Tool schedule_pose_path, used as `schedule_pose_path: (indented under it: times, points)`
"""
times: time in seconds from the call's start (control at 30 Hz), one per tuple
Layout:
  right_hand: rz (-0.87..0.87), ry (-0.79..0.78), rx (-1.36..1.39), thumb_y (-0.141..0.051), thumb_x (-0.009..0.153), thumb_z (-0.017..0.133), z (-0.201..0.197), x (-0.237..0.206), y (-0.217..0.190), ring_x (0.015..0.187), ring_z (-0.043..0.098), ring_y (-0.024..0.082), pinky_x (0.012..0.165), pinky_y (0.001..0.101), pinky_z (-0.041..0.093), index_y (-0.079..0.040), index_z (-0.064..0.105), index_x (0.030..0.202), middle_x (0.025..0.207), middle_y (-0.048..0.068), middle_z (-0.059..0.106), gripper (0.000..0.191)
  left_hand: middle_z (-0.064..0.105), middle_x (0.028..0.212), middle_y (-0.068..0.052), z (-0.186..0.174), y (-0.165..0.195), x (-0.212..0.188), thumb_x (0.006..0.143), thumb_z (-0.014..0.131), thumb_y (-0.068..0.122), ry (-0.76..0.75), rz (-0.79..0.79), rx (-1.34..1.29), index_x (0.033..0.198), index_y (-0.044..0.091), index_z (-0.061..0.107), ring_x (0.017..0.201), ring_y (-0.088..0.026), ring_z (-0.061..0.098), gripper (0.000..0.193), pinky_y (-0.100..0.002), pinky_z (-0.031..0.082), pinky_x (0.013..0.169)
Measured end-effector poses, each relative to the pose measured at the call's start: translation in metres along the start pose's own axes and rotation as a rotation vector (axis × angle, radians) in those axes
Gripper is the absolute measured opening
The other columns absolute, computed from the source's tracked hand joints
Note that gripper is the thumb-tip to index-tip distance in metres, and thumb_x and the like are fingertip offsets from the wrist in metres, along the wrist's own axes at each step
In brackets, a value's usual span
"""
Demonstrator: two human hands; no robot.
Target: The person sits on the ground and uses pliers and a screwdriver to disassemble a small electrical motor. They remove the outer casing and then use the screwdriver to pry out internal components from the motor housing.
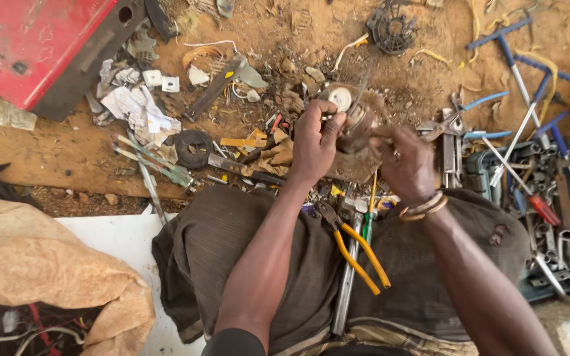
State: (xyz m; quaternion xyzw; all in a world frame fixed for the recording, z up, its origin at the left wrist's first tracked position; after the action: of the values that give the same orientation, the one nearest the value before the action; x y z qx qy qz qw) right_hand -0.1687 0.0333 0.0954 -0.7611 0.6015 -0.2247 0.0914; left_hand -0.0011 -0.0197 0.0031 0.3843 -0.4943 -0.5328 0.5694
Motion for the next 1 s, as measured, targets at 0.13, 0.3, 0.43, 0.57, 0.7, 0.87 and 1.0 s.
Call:
schedule_pose_path:
  times: [0.13,0.3,0.43,0.57,0.7,0.87,1.0]
  points:
    - [-0.204,0.02,0.087,-0.008,0.106,0.065,-0.016,0.006,0.001,0.104,0.073,0.025,0.084,0.0356,0.061,-0.005,0.068,0.121,0.126,0.016,0.073,0.015,0.07,0.109,-0.013,-0.008,0.034,-0.019,0.111,0.056,0.025,-0.004,0.091,-0.235,0.123,0.006,0.057,0.096,-0.018,0.072,0.022,-0.034,0.061,0.081]
    - [-0.069,0.019,-0.021,-0.014,0.105,0.072,-0.024,0.003,-0.005,0.115,0.069,0.036,0.095,0.048,0.056,-0.002,0.068,0.122,0.129,0.018,0.07,0.021,0.077,0.109,-0.009,0.0,0.053,-0.036,0.107,0.057,0.029,-0.072,-0.076,0.207,0.128,0.012,0.066,0.092,-0.016,0.074,0.028,-0.033,0.062,0.076]
    - [0.047,0.198,-0.099,-0.013,0.093,0.071,-0.048,-0.023,-0.01,0.105,0.066,0.041,0.086,0.0503,0.054,0.008,0.061,0.132,0.123,0.024,0.066,0.045,0.075,0.117,-0.011,0.006,0.065,-0.013,0.107,0.066,0.026,-0.04,0.142,0.349,0.125,0.011,0.065,0.103,-0.019,0.074,0.023,-0.039,0.062,0.09]
    - [0.169,-0.169,-0.034,-0.028,0.093,0.078,-0.048,-0.082,-0.034,0.105,0.07,0.036,0.086,0.0454,0.058,-0.003,0.063,0.125,0.116,0.02,0.07,0.044,0.071,0.11,-0.009,0.01,0.067,0.007,0.09,0.078,0.016,0.047,0.22,0.525,0.111,0.008,0.064,0.101,-0.021,0.072,0.026,-0.036,0.064,0.082]
    - [0.24,-0.373,-0.043,-0.035,0.084,0.078,-0.053,-0.127,-0.074,0.115,0.06,0.042,0.095,0.0515,0.05,-0.004,0.066,0.125,0.125,0.021,0.064,0.053,0.066,0.11,-0.009,0.012,0.061,0.024,0.091,0.08,0.007,0.158,0.192,0.617,0.106,0.008,0.062,0.1,-0.02,0.071,0.023,-0.032,0.066,0.08]
    - [0.225,-0.537,-0.123,-0.036,0.079,0.078,-0.058,-0.108,-0.092,0.123,0.053,0.04,0.1,0.0498,0.048,-0.006,0.063,0.127,0.139,0.02,0.053,0.058,0.068,0.108,-0.005,0.012,0.068,0.042,0.088,0.08,0.011,0.201,0.259,0.709,0.108,0.01,0.063,0.099,-0.021,0.071,0.026,-0.039,0.063,0.082]
    - [0.24,-0.569,-0.106,-0.035,0.08,0.08,-0.074,-0.082,-0.089,0.123,0.053,0.041,0.097,0.0519,0.047,-0.008,0.066,0.124,0.136,0.019,0.054,0.054,0.068,0.11,-0.006,0.014,0.102,0.057,0.089,0.078,0.015,0.257,0.446,0.962,0.11,0.014,0.064,0.101,-0.027,0.07,0.026,-0.041,0.06,0.081]
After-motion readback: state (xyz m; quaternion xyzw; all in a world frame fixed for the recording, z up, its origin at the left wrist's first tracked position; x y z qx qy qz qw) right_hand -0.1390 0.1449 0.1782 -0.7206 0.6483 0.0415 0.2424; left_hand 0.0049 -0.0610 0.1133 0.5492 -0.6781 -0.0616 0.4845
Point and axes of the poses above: each hand's wrist, its own x-axis towards the middle knuckle, its own z-axis out of the palm, y = z × x, the point moved 2 cm from there along x, towards the middle knuckle
